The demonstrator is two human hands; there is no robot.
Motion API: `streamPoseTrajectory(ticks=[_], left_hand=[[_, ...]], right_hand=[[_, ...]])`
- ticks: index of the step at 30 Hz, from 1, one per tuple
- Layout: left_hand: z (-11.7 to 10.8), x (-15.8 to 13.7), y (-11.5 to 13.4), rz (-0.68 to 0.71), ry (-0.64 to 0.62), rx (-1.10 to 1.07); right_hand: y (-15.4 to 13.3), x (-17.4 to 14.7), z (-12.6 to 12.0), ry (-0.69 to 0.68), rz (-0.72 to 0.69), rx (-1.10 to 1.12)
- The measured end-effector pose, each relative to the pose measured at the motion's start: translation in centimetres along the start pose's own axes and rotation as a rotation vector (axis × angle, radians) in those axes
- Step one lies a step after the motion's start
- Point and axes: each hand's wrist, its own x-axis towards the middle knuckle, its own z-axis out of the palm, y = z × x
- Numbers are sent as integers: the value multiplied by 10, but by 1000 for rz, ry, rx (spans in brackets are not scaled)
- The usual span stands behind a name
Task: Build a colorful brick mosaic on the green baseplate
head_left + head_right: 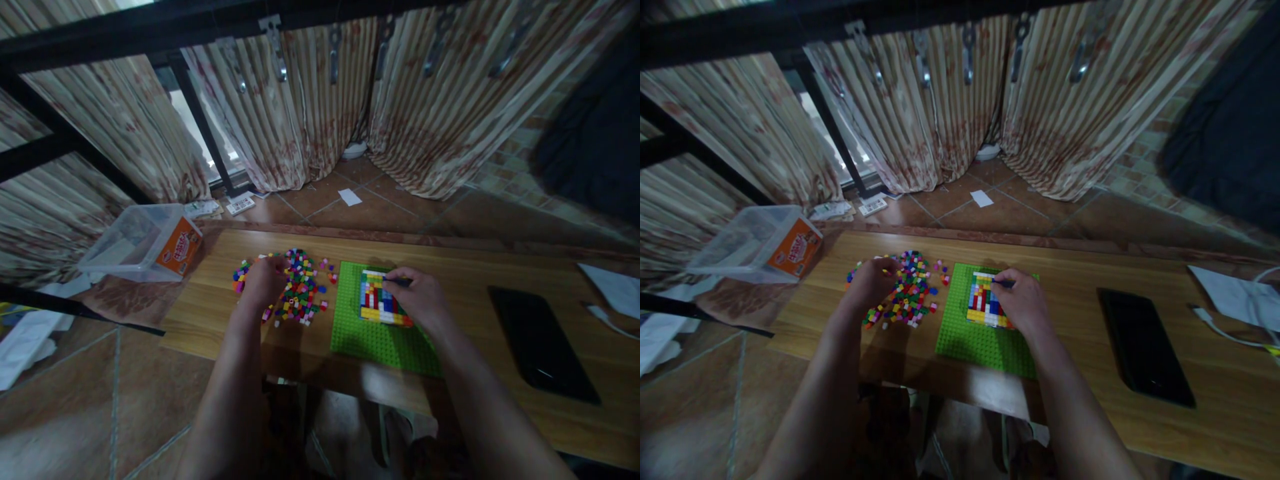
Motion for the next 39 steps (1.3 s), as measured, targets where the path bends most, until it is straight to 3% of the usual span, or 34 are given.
streamPoseTrajectory(ticks=[21,39], left_hand=[[10,-2,12,55,-41,127],[12,-1,21,190,11,53]], right_hand=[[2,0,0,-5,-13,-2],[-4,-2,-2,-27,38,15]])
